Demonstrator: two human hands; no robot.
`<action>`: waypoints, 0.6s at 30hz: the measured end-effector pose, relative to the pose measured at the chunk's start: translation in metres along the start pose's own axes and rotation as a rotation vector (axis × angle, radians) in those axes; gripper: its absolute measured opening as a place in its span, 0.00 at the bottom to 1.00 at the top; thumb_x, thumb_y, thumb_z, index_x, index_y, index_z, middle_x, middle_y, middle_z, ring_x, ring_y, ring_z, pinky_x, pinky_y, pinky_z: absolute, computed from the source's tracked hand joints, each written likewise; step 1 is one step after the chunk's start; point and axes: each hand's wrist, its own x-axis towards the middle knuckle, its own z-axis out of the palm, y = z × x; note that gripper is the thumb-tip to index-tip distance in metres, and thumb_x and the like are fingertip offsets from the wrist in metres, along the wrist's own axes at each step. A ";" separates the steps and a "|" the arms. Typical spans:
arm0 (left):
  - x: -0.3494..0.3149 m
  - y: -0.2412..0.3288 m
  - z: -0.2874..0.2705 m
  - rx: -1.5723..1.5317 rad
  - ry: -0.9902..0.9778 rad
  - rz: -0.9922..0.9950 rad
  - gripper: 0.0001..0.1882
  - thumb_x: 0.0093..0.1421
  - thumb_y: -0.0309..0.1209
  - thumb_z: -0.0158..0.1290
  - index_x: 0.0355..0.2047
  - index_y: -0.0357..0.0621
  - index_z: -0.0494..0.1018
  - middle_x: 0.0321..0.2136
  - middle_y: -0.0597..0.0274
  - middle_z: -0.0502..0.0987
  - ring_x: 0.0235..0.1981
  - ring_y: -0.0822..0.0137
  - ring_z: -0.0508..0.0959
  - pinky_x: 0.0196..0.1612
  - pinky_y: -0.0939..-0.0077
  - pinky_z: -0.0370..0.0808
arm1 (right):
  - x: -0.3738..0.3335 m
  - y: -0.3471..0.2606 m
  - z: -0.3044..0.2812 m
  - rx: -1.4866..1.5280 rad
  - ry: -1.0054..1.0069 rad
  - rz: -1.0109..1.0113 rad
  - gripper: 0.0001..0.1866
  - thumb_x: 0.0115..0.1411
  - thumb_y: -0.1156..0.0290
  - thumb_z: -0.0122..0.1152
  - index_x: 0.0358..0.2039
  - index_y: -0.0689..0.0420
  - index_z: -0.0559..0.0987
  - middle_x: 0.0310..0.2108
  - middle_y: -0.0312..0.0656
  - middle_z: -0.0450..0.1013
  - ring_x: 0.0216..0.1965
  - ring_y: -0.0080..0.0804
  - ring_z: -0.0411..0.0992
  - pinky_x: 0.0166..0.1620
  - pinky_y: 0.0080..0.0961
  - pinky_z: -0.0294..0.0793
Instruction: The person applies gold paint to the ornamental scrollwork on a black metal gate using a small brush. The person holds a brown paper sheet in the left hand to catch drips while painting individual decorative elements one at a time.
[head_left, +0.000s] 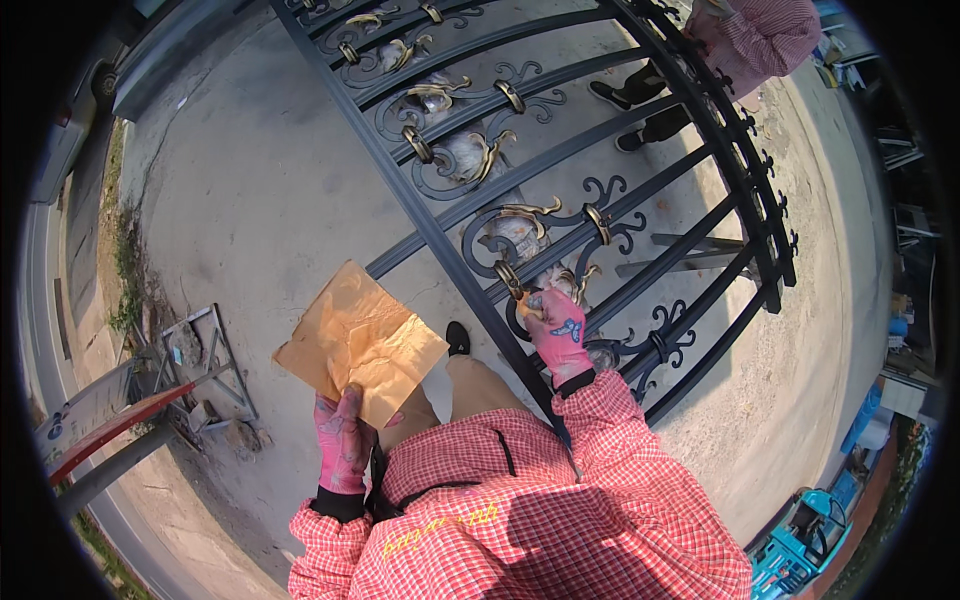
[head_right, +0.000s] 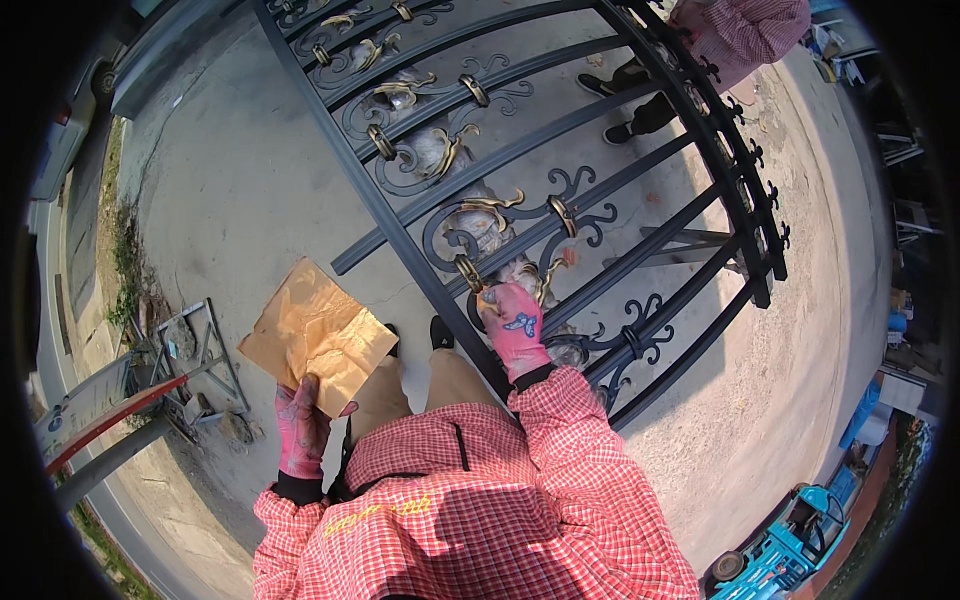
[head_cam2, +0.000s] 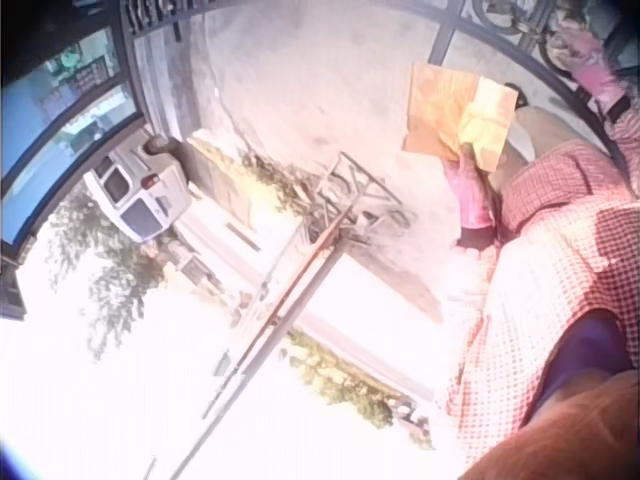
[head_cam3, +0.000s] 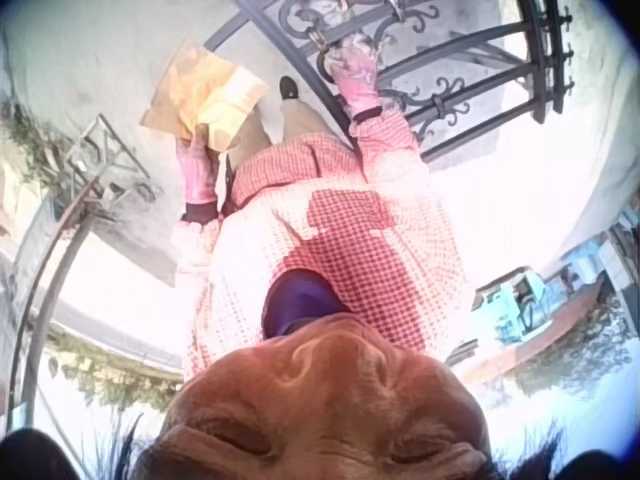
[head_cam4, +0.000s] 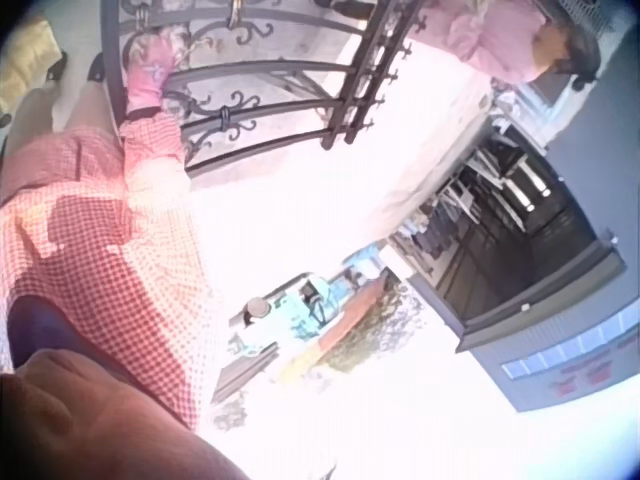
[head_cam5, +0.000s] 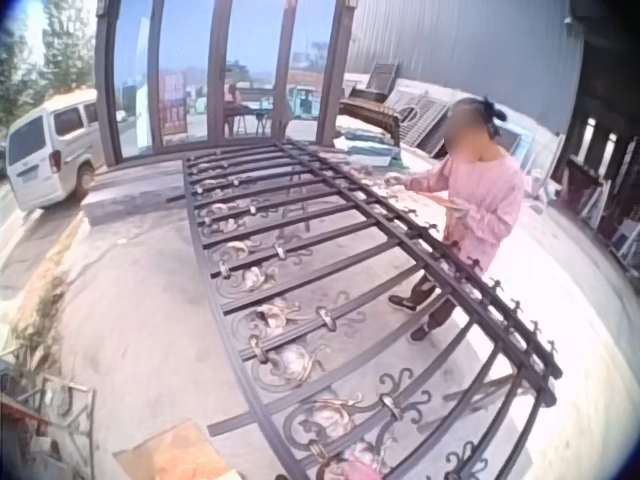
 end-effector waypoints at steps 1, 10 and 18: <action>0.002 0.002 0.000 0.012 -0.004 0.008 0.30 0.62 0.35 0.50 0.60 0.44 0.52 0.52 0.52 0.67 0.45 0.57 0.76 0.30 0.63 0.83 | 0.003 -0.008 0.001 0.051 0.051 -0.059 0.12 0.42 0.80 0.60 0.31 0.58 0.77 0.28 0.47 0.73 0.33 0.45 0.73 0.36 0.33 0.72; 0.007 0.012 -0.006 0.065 -0.200 -0.069 0.29 0.62 0.36 0.50 0.59 0.45 0.53 0.51 0.54 0.68 0.44 0.58 0.77 0.30 0.63 0.83 | -0.036 -0.017 -0.019 0.930 0.139 0.507 0.14 0.48 0.82 0.61 0.37 0.62 0.74 0.33 0.45 0.74 0.34 0.35 0.75 0.38 0.25 0.74; 0.003 0.019 -0.012 0.100 -0.407 -0.191 0.23 0.63 0.28 0.44 0.58 0.40 0.55 0.49 0.52 0.68 0.41 0.59 0.77 0.31 0.63 0.83 | -0.106 -0.071 -0.063 1.450 0.182 0.466 0.24 0.57 0.66 0.62 0.51 0.58 0.67 0.46 0.40 0.70 0.47 0.35 0.71 0.46 0.32 0.78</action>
